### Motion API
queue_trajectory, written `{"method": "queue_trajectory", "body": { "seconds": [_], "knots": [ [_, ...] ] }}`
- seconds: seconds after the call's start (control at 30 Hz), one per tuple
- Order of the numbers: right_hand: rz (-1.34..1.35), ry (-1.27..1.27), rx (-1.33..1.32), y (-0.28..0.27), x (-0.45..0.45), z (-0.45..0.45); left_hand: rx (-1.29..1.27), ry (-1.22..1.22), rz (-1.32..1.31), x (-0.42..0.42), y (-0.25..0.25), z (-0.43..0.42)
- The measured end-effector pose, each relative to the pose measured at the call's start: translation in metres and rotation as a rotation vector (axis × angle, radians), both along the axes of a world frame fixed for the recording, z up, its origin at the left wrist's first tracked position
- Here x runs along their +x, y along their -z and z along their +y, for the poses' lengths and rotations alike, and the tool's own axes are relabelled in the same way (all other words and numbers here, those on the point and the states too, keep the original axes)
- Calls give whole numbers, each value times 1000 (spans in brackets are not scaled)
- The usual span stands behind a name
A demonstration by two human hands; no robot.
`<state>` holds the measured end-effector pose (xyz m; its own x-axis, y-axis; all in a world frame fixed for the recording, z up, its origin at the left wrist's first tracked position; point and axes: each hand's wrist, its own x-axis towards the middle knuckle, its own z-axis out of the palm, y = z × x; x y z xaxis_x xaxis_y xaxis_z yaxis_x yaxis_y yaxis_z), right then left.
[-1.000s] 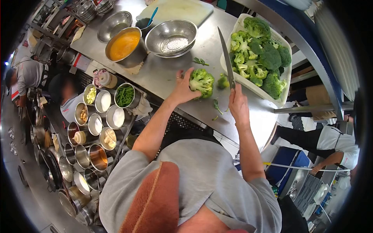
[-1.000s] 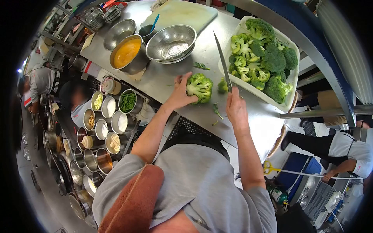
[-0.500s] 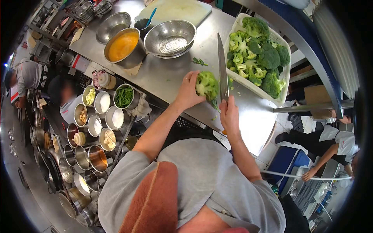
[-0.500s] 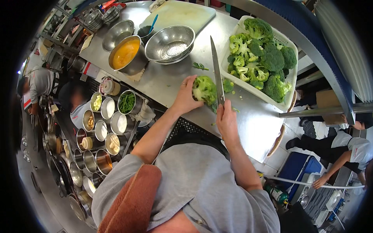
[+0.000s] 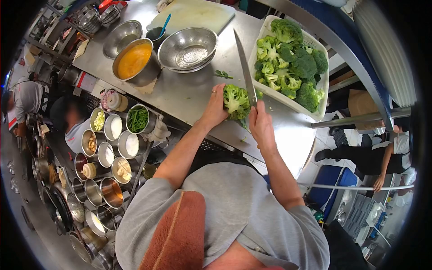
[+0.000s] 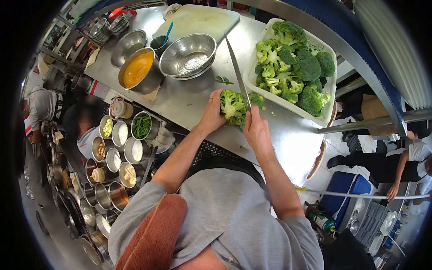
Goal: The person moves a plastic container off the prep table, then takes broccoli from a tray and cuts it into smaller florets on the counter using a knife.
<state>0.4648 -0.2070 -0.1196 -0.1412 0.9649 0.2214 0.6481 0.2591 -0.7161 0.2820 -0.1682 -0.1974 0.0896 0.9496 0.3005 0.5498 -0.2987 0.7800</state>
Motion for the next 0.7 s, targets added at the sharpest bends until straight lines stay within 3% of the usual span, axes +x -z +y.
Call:
{"method": "queue_trajectory", "body": {
  "seconds": [0.13,0.2,0.23,0.53,0.6,0.7],
  "knots": [
    [58,2,-13,-15,-4,-3,-10,8,-3,-1,2,-1],
    [-195,-78,-43,6,-4,-1,-41,4,12,1,1,-1],
    [-197,-76,-44,12,-3,-3,-42,6,10,1,0,-3],
    [-92,71,-113,-14,21,14,-181,10,-79,-21,-10,-6],
    [-9,53,-108,-5,13,2,-184,68,93,-26,-15,-3],
    [104,46,-54,18,-3,-15,-189,20,74,-26,-24,1]
  ]
}}
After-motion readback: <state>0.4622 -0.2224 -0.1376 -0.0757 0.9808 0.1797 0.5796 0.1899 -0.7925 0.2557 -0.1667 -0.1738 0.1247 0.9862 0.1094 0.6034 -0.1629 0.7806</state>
